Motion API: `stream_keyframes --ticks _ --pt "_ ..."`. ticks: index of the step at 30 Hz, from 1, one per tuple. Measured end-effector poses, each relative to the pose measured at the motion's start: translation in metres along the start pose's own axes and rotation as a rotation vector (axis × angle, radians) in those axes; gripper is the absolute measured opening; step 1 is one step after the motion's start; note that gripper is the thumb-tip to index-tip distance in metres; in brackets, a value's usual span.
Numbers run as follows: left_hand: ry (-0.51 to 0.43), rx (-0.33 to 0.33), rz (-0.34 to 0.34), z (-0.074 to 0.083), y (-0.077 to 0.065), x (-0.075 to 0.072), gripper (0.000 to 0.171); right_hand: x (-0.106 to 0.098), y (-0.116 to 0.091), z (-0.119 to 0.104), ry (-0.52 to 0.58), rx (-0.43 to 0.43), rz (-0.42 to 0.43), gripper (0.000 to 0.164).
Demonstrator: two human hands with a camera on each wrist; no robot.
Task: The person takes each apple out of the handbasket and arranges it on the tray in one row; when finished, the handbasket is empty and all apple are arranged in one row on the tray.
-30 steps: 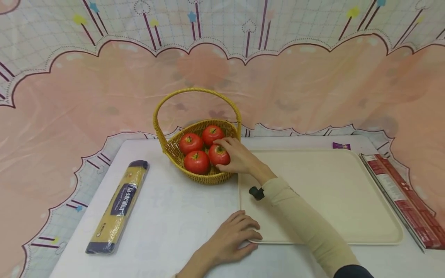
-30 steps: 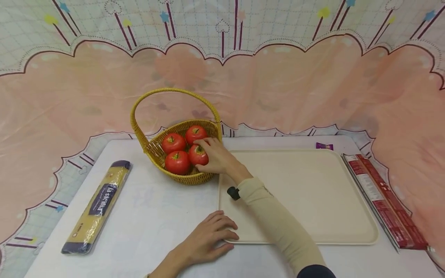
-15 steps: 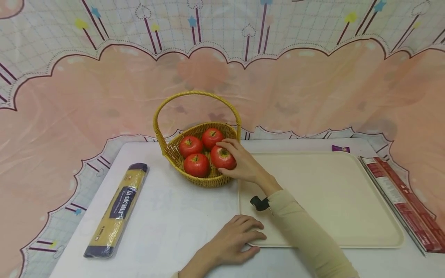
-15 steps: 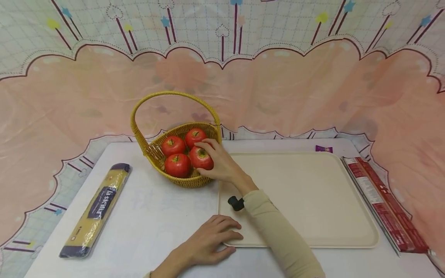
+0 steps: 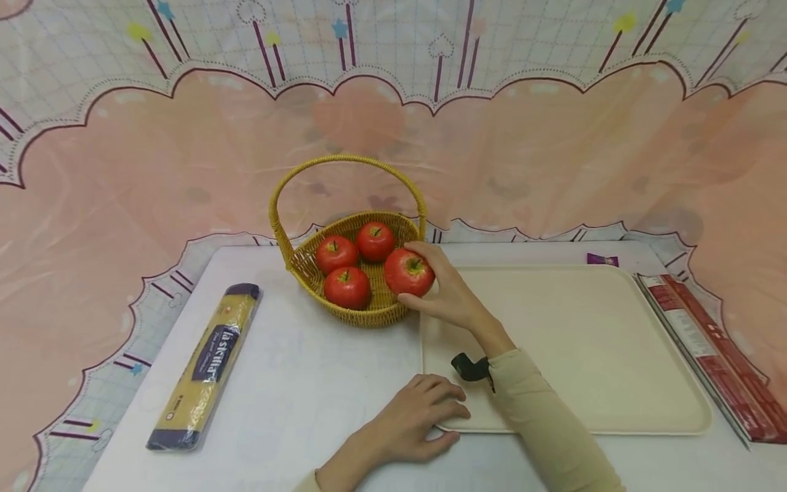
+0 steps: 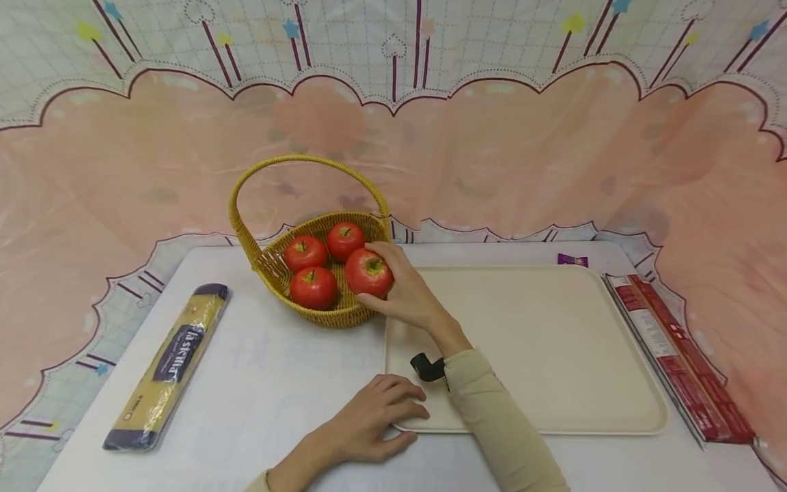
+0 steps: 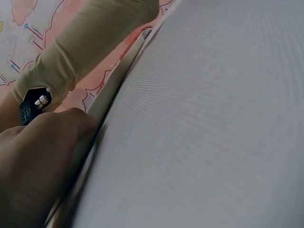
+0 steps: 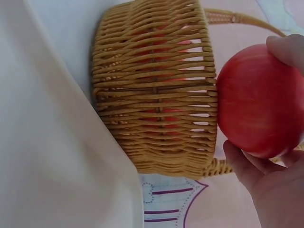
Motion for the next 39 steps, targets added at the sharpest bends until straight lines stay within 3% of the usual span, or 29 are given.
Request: stream_keyframes --ticks 9,17,21,30,39 --pt "-0.034 -0.014 -0.007 -0.003 -0.002 0.004 0.024 -0.002 -0.015 0.003 0.034 0.009 0.038 0.078" --pt "-0.047 -0.011 -0.015 -0.005 -0.003 0.002 0.023 -0.011 -0.023 -0.022 0.024 0.017 0.039 0.072" --pt "-0.07 -0.016 -0.008 -0.003 -0.002 0.002 0.024 -0.015 -0.026 -0.024 0.023 0.002 0.034 0.071" --pt "-0.08 0.012 0.021 0.0 0.001 0.002 0.025 -0.032 -0.034 -0.012 0.008 0.008 0.074 0.07" --pt "-0.067 -0.006 0.016 -0.002 -0.002 0.0 0.025 -0.033 -0.033 -0.003 0.021 0.068 0.054 0.069"
Point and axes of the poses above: each hand's wrist, its own y-axis towards the middle knuckle, its own x-axis out of the palm, z = x × y, the point moved 8 cm from there along y, towards the middle knuckle, and after that the axes turned 2 degrees about y, right-handed, at the moved point
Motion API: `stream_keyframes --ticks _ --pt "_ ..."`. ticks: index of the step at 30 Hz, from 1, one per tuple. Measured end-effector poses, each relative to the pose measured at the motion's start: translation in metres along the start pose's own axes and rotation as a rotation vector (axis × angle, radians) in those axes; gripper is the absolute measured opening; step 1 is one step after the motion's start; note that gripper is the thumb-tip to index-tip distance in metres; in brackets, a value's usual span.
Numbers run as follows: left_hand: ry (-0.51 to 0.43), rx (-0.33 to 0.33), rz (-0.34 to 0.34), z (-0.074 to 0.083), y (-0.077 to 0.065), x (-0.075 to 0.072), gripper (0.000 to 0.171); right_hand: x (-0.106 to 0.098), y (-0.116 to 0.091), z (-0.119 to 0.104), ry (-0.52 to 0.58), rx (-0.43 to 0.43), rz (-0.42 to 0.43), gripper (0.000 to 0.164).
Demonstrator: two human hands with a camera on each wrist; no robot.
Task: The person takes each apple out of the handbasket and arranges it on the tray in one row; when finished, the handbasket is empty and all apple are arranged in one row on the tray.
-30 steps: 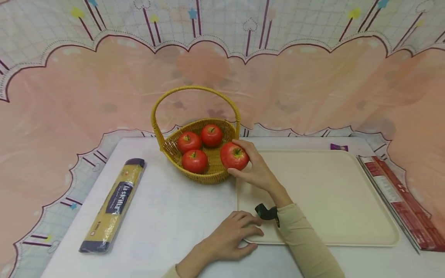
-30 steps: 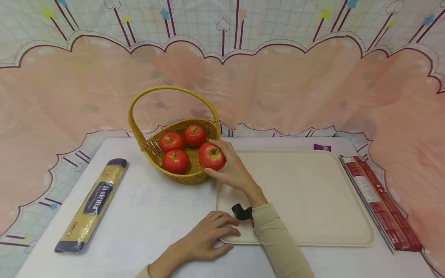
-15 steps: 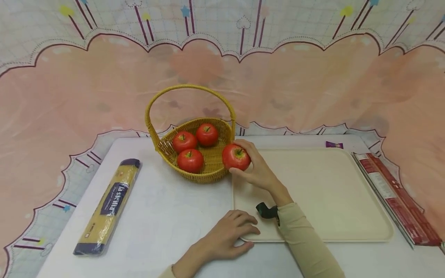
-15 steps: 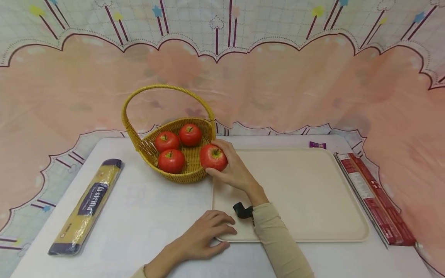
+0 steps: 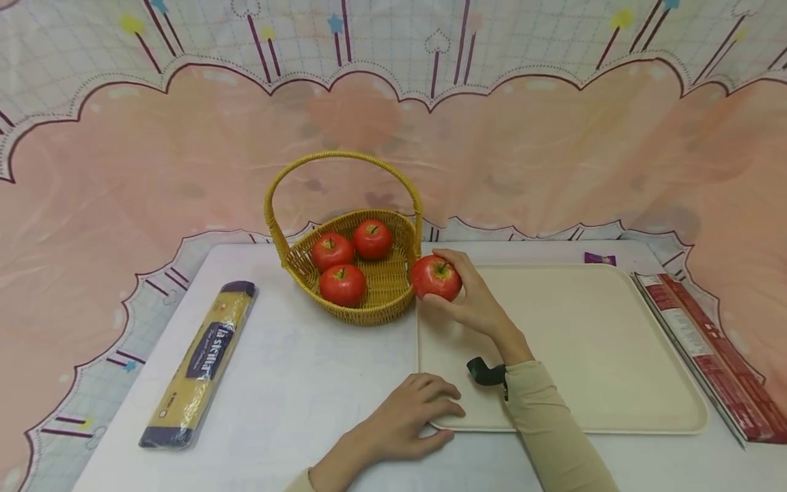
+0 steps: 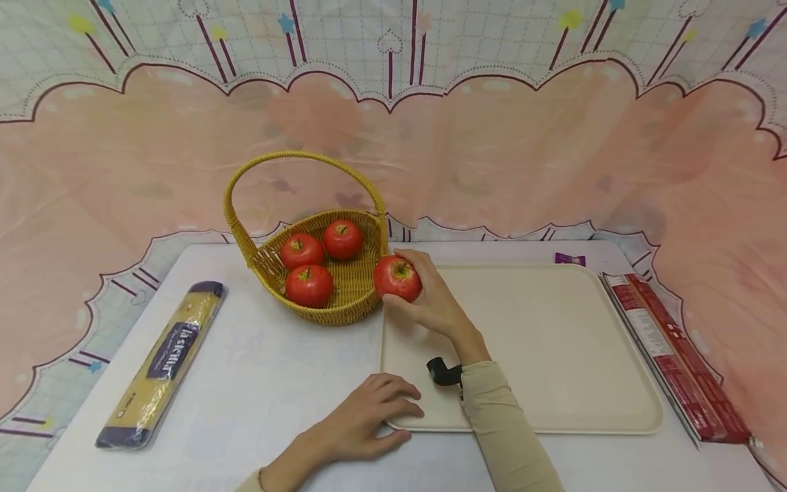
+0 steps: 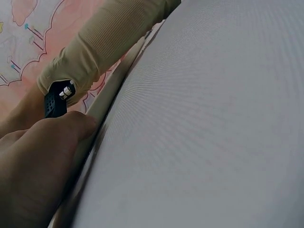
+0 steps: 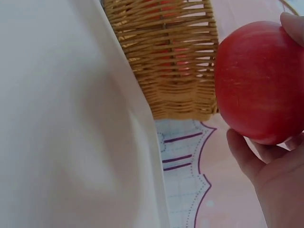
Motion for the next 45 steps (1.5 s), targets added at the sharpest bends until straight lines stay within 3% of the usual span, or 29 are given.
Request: stream_keyframes --ticks 7,14,22,31,38,45 --pt "-0.008 -0.004 0.007 0.0 -0.001 0.001 0.025 -0.002 -0.002 0.003 0.008 0.016 0.006 0.069" --pt "-0.024 -0.007 -0.006 -0.001 -0.001 0.002 0.025 -0.005 -0.003 0.018 0.011 0.064 0.009 0.07" --pt "-0.03 -0.012 -0.009 0.0 0.0 0.003 0.025 -0.011 -0.004 0.031 0.024 0.06 0.024 0.074" --pt "-0.026 -0.015 -0.007 0.0 -0.001 0.003 0.024 -0.019 -0.006 0.04 0.06 0.107 0.036 0.068" --pt "-0.032 -0.026 -0.026 -0.001 -0.001 0.004 0.025 -0.017 -0.006 0.077 0.035 0.125 0.048 0.068" --pt "-0.031 -0.03 -0.029 -0.001 -0.001 0.003 0.025 -0.018 -0.006 0.084 -0.005 0.077 0.079 0.066"
Point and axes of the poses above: each hand's wrist, its own y-axis towards the middle knuckle, its own x-axis out of the palm, z = x × y, the point moved 8 cm from there along y, towards the middle knuckle, and after that the axes turned 2 degrees about y, right-handed, at the moved point
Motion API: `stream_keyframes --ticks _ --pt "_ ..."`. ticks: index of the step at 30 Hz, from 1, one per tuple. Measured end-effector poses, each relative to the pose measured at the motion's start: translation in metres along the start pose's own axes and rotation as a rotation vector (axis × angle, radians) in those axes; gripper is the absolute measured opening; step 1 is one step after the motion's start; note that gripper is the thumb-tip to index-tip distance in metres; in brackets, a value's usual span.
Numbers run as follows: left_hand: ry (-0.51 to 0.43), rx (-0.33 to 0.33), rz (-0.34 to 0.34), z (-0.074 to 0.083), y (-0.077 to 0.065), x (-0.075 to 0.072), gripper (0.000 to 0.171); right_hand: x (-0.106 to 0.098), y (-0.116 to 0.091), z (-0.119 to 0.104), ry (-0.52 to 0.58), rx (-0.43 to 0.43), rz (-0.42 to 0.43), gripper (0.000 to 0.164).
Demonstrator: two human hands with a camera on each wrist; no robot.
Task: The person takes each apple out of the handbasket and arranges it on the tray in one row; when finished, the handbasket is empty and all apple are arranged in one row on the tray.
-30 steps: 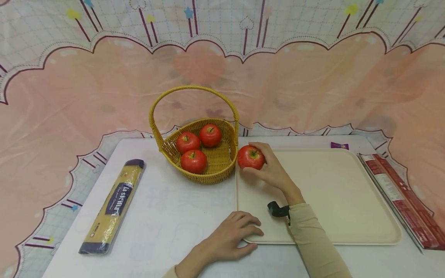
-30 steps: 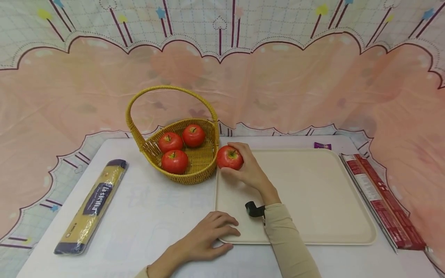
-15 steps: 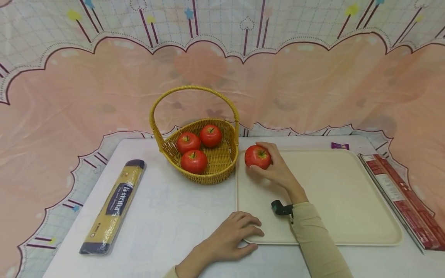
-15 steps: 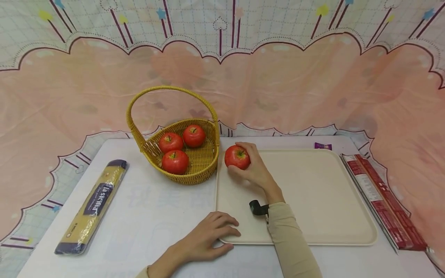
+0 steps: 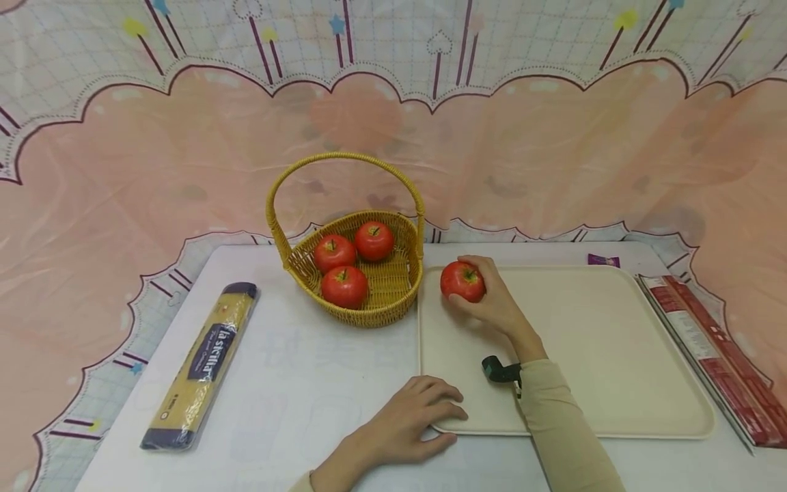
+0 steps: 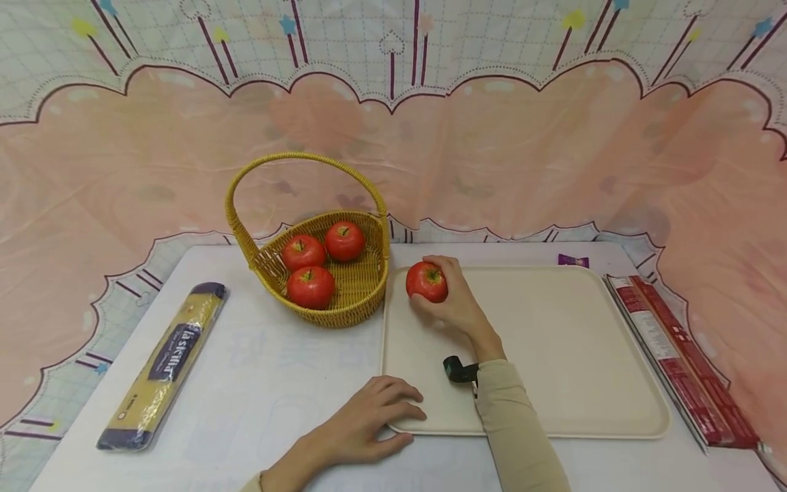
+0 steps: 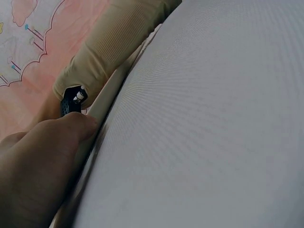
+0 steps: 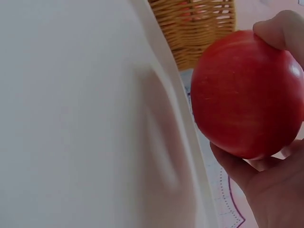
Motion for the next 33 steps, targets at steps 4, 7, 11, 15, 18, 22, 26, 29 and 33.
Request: stream_keyframes --ticks 4,7,11,15,18,22,26,29,33 --pt "-0.005 0.005 0.017 -0.001 0.001 -0.001 0.025 0.0 0.001 0.004 -0.021 -0.002 0.012 0.066" --pt "-0.001 0.009 0.027 -0.001 0.001 -0.001 0.025 -0.001 0.002 0.006 -0.035 0.001 0.019 0.067" --pt "0.004 0.006 0.032 -0.002 0.0 -0.001 0.025 -0.003 0.003 0.009 -0.053 0.019 0.03 0.068" --pt "-0.001 0.005 0.031 -0.001 0.001 -0.001 0.025 -0.005 0.001 0.015 -0.065 0.059 0.041 0.068" --pt "-0.003 0.007 0.033 -0.001 0.001 -0.001 0.025 -0.007 0.001 0.018 -0.065 0.076 0.047 0.068" --pt "0.001 0.007 0.033 -0.001 0.001 -0.002 0.025 -0.008 0.0 0.02 -0.068 0.087 0.044 0.069" --pt "-0.003 0.002 0.022 -0.001 0.002 -0.002 0.025 -0.009 0.0 0.023 -0.07 0.12 0.03 0.069" --pt "-0.011 -0.003 0.014 -0.001 0.002 -0.002 0.025 -0.01 0.0 0.025 -0.073 0.156 0.029 0.072" --pt "-0.017 -0.009 0.003 -0.001 0.002 -0.002 0.025 -0.011 -0.001 0.027 -0.083 0.221 0.023 0.077"
Point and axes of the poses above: each hand's wrist, its own y-axis towards the middle knuckle, its own x-axis out of the palm, z = x × y, the point moved 8 cm from there along y, towards the middle knuckle, and after that the axes turned 2 degrees about y, right-handed, at the moved point
